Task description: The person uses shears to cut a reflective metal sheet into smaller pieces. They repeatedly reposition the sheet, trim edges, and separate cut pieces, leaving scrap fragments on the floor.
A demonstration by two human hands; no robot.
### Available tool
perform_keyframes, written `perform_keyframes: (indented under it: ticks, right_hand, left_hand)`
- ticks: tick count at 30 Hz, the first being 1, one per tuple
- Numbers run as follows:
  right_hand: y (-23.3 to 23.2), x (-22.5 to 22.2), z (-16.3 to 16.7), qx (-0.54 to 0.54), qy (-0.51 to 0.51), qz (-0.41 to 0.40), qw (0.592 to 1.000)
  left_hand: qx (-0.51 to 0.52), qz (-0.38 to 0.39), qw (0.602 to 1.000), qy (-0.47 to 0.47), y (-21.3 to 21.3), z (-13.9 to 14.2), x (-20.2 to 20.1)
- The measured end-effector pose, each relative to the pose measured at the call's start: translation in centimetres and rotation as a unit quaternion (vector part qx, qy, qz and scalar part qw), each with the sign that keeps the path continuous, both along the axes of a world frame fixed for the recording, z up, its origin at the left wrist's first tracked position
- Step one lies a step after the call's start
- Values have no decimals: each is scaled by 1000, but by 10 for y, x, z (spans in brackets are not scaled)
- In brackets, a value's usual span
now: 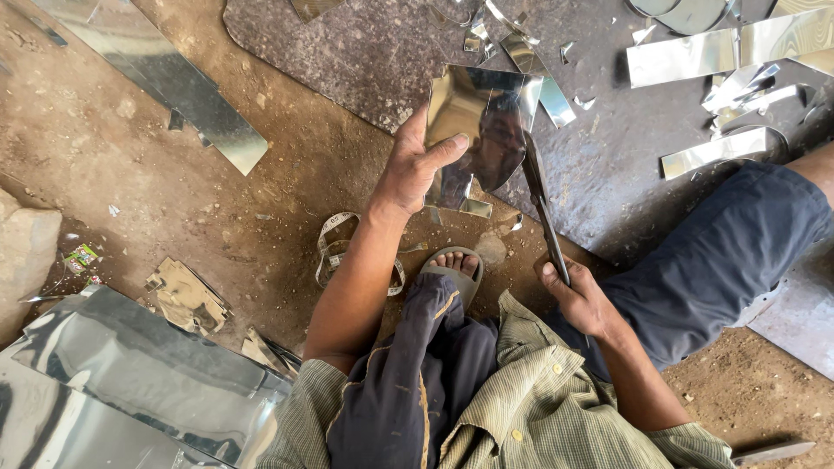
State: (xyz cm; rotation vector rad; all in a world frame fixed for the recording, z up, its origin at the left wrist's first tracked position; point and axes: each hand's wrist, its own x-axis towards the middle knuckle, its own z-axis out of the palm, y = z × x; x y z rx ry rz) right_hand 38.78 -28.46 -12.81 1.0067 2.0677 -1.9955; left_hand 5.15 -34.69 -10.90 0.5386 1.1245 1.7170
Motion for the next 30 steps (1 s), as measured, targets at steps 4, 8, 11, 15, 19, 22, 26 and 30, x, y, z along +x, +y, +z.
perform_keyframes:
  ticks: [4, 8, 11, 15, 19, 22, 26, 30]
  right_hand:
    - [-1, -1, 4, -10, 9, 0, 1000]
    - [-4, 0, 8, -5, -28, 6, 1000]
    - [-6, 4, 8, 0, -34, 13, 999]
    - [-12, 12, 1, 3, -61, 12, 998]
    - [-17, 18, -5, 51, -51, 39, 997]
    - [-21, 19, -5, 48, -45, 31, 997]
    - [-27, 11, -2, 32, -9, 3, 999]
    - [-29, 5, 3, 49, 17, 4, 999]
  left_hand:
    - [-33, 17, 998, -52, -1, 2, 2]
    - [-1, -2, 1000, -17, -4, -3, 3]
    - [16, -6, 1000, -9, -6, -7, 5]
    - [27, -18, 999, -3, -10, -9, 11]
    - [41, -32, 999, -14, -14, -5, 14]
    - [45, -33, 997, -46, -17, -3, 15]
    - [80, -19, 995, -60, -18, -6, 23]
    - [57, 3, 995, -78, -20, -14, 27]
